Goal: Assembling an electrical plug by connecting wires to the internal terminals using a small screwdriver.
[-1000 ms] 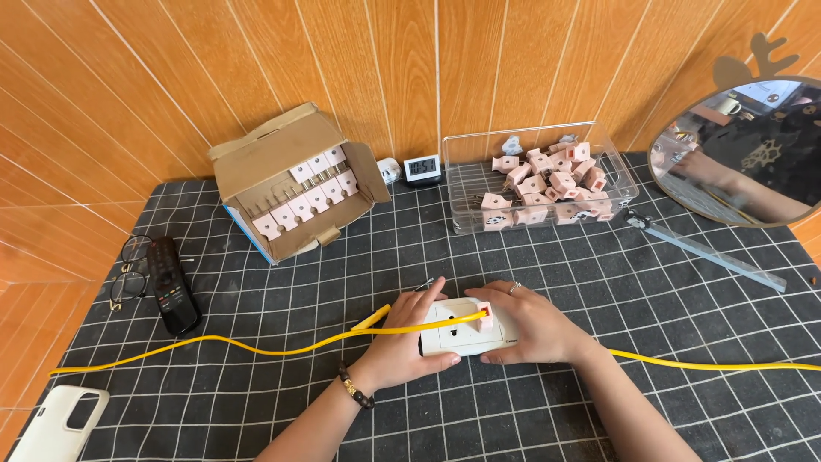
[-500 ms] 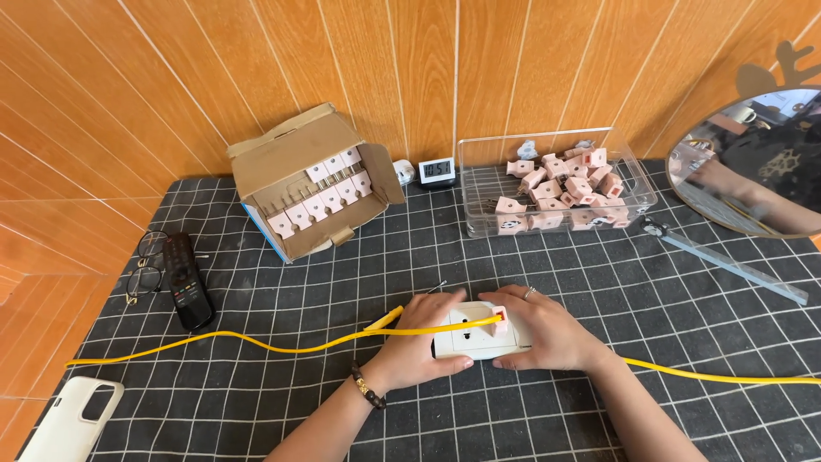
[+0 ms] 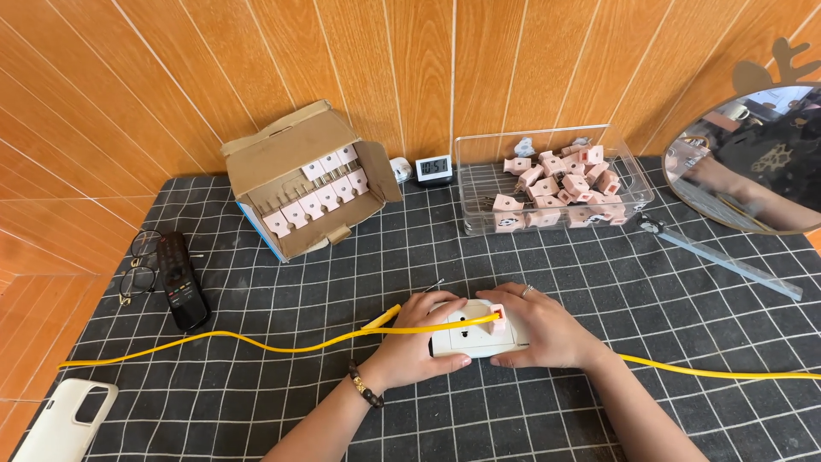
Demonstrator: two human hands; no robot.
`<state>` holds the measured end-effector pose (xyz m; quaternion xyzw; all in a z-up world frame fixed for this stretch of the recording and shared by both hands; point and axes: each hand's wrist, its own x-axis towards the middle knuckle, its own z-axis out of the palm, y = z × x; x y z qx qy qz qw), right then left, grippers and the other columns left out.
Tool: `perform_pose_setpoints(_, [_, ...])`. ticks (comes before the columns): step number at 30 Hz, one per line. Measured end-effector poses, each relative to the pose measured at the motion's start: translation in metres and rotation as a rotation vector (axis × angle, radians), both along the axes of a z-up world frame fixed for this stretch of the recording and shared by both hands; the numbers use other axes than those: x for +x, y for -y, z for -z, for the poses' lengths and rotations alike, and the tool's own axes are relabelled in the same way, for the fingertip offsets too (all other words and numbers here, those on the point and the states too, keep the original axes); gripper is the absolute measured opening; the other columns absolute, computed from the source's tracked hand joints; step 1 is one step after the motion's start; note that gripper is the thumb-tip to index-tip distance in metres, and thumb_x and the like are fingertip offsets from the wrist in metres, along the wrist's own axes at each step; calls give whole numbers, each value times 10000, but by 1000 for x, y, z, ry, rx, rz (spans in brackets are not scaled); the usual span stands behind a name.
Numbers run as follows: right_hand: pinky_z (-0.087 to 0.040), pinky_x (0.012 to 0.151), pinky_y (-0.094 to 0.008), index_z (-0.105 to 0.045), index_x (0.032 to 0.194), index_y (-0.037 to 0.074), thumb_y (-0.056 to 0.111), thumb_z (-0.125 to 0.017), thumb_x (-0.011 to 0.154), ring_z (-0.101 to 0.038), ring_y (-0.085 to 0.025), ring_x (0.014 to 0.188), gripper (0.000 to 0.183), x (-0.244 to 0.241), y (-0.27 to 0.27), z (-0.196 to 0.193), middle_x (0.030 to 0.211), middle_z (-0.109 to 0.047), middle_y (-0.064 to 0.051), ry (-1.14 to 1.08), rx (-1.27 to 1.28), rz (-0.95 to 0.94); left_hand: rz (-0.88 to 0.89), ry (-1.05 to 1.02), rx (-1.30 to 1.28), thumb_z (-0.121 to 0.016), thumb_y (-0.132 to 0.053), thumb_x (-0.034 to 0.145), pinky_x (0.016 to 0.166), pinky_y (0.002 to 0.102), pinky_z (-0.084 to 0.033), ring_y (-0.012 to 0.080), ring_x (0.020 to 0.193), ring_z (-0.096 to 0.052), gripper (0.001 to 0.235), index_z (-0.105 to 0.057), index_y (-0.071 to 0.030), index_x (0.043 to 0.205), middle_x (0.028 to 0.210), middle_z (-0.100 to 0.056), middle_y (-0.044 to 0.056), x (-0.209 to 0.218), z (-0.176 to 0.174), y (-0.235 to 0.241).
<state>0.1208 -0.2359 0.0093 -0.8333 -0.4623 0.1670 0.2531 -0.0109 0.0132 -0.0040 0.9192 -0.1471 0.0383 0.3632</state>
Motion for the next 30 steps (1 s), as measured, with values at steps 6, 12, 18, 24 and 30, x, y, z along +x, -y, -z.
perform_pose_setpoints(6, [-473,1027,-429,-470,1526,250,468,-969,617,-587,-275,1299,1060,1,0,3,1478,-554,-67,5,2,1,-21,-20,-40,-781,-469,838,1087,505,-363,321,1313,-431,942,-303,-170,1592,1510,-477,113,-3,-6,1])
perform_pose_setpoints(12, [-475,1027,-414,-491,1509,256,475,-963,621,-609,-257,1284,1030,0,-1,1,1468,-563,-48,4,21,3,-2,26,-2,-749,-481,862,1088,509,-366,307,1320,-427,805,-449,-155,1535,1481,-478,82,-1,0,0])
perform_pose_setpoints(18, [-476,1024,-418,-497,1502,254,482,-960,615,-614,-259,1275,1026,0,-1,1,1460,-572,-46,3,25,9,-12,-16,-29,-764,-461,858,1095,513,-370,313,1341,-412,874,-351,-168,1571,1511,-462,108,-3,-5,1])
perform_pose_setpoints(24, [-480,1022,-421,-487,1512,244,473,-958,622,-605,-264,1284,1033,1,-1,3,1465,-568,-58,5,29,1,-23,43,-47,-772,-483,846,1057,498,-361,328,1251,-486,1057,-156,-150,1637,1498,-501,134,-2,0,0])
perform_pose_setpoints(30, [-477,1023,-425,-487,1508,247,476,-958,623,-608,-266,1277,1028,0,-1,2,1460,-569,-53,1,24,2,-4,11,4,-742,-469,872,1115,526,-347,326,1371,-424,833,-405,-134,1556,1519,-458,114,-1,0,0])
